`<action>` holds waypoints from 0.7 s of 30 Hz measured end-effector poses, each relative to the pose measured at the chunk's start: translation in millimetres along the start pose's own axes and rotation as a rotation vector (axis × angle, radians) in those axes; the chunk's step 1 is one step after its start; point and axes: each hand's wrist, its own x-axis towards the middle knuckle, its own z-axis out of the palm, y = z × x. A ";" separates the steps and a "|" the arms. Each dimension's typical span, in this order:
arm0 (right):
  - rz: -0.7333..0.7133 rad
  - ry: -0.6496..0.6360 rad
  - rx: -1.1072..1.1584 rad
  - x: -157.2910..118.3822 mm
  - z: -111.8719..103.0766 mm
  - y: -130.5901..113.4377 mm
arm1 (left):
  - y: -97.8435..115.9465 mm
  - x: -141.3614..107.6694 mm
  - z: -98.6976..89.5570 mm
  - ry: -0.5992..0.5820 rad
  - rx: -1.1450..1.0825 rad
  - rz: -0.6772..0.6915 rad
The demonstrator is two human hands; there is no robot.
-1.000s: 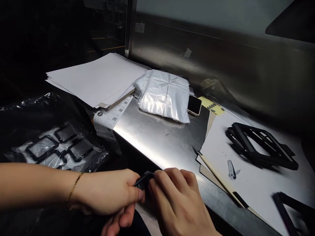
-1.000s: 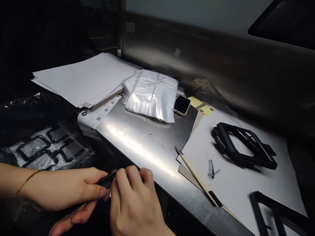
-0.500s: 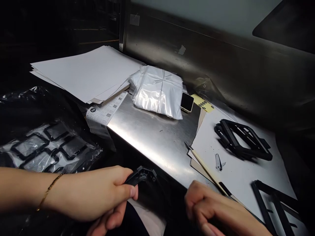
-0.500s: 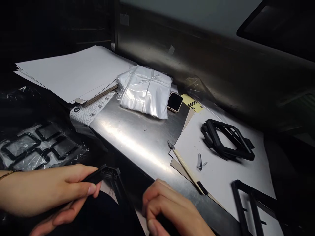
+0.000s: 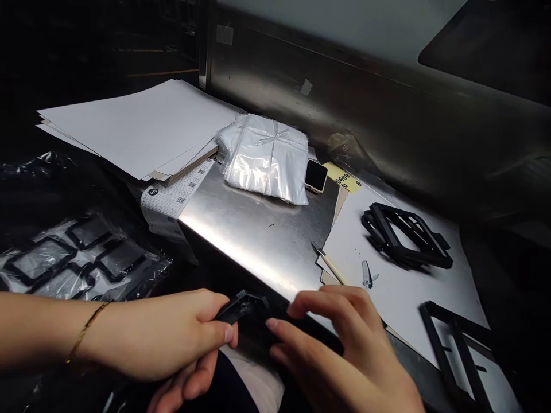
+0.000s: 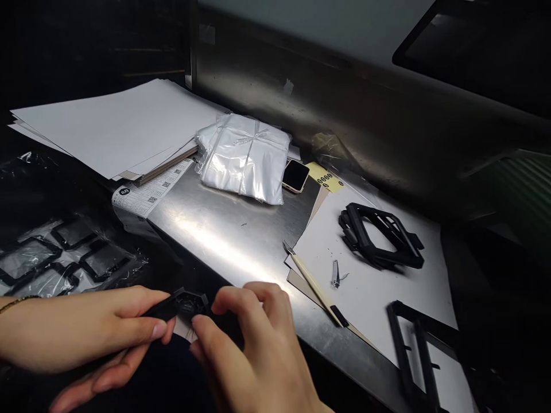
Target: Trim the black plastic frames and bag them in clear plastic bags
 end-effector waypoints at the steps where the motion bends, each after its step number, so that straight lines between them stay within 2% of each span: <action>1: -0.004 0.024 0.004 4.7 6.5 -1.8 | 0.5 -0.3 1.1 0.009 0.020 -0.016; 4: -0.014 0.035 -0.012 11.9 22.0 -5.6 | 0.6 -0.7 1.6 0.044 0.021 -0.056; 6: -0.042 -0.021 -0.019 12.4 27.1 -7.2 | -0.6 -0.7 0.1 0.048 0.015 -0.059; 12: -0.027 0.124 0.024 8.0 36.7 -8.3 | -4.8 -1.2 -4.0 0.035 0.003 -0.029; 16: -0.045 0.099 0.050 7.9 40.3 -9.1 | -4.4 -0.8 -3.0 0.038 -0.013 -0.031; 19: -0.058 0.030 -0.001 9.1 40.5 -10.8 | -3.0 0.6 -2.7 0.055 0.007 -0.102; 21: -0.062 -0.009 -0.038 10.1 38.2 -11.5 | -2.8 1.1 -2.7 0.054 0.020 -0.102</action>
